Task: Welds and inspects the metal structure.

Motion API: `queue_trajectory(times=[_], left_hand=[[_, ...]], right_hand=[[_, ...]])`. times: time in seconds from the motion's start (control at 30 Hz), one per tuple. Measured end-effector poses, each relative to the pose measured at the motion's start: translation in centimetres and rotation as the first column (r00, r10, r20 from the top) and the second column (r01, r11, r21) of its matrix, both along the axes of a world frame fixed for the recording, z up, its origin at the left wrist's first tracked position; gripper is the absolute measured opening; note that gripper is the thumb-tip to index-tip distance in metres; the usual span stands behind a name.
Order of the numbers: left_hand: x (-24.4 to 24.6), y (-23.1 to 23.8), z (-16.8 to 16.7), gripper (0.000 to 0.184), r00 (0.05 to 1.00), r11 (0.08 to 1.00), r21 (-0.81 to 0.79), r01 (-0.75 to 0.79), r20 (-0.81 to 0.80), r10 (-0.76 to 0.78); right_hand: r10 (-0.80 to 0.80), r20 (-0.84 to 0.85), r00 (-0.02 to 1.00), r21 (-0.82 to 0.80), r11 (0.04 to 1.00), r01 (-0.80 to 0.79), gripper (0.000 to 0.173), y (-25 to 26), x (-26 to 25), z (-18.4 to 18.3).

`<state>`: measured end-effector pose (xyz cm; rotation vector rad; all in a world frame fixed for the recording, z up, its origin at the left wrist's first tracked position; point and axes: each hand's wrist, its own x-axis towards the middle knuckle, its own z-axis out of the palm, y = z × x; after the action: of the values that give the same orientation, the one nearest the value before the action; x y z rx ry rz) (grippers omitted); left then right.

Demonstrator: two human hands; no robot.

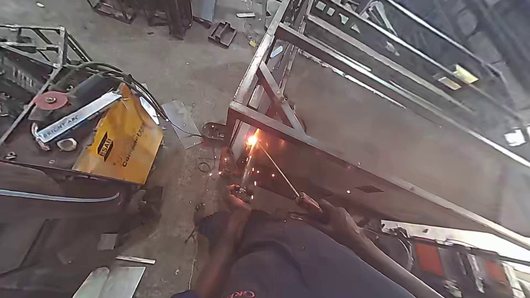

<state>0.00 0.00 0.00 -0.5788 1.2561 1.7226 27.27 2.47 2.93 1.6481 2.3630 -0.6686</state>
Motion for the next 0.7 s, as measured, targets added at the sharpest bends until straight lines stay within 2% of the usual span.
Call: queue_trajectory(times=[0.07,0.1,0.13,0.27,0.33,0.43,0.57,0.7], left_hand=[[0.3,-0.3,-9.1,0.023,0.999,0.982,0.184,-0.048,-0.004,0.050],[0.2,-0.4,-11.7,0.024,0.999,0.973,0.230,-0.028,-0.012,0.032],[0.0,-0.5,-12.6,0.026,1.000,0.973,0.229,-0.001,-0.027,0.007],[-0.6,-1.7,-9.6,0.030,1.000,0.989,0.151,0.006,-0.011,-0.004],[-0.5,-2.8,-8.5,0.030,1.000,0.983,0.180,-0.022,0.007,0.022],[-0.8,-2.5,-8.1,0.029,0.998,0.978,0.207,-0.027,-0.047,0.037],[-1.0,0.1,-7.9,0.023,0.999,0.980,0.198,-0.022,-0.025,0.027],[-0.8,-0.3,-8.2,0.025,0.999,0.981,0.194,-0.004,-0.033,0.011]], right_hand=[[-0.011,0.022,1.000,-0.020,1.000,0.011,0.058,-0.3,0.4,0.0],[-0.011,0.026,1.000,-0.014,1.000,0.011,0.058,-0.4,0.6,-0.1],[-0.012,0.027,1.000,-0.008,1.000,0.012,0.058,-0.6,0.8,-0.1],[0.010,-0.017,1.000,0.049,0.999,-0.009,0.059,-0.5,1.3,0.2],[0.006,-0.041,0.999,0.079,0.997,-0.003,0.061,-0.4,1.7,0.5],[0.014,-0.076,0.997,0.100,0.995,-0.007,0.068,-0.2,2.0,0.7],[0.009,-0.056,0.998,0.086,0.996,-0.004,0.062,0.0,1.5,1.1],[0.037,0.002,0.999,0.069,0.997,-0.037,0.059,0.4,0.9,0.9]])
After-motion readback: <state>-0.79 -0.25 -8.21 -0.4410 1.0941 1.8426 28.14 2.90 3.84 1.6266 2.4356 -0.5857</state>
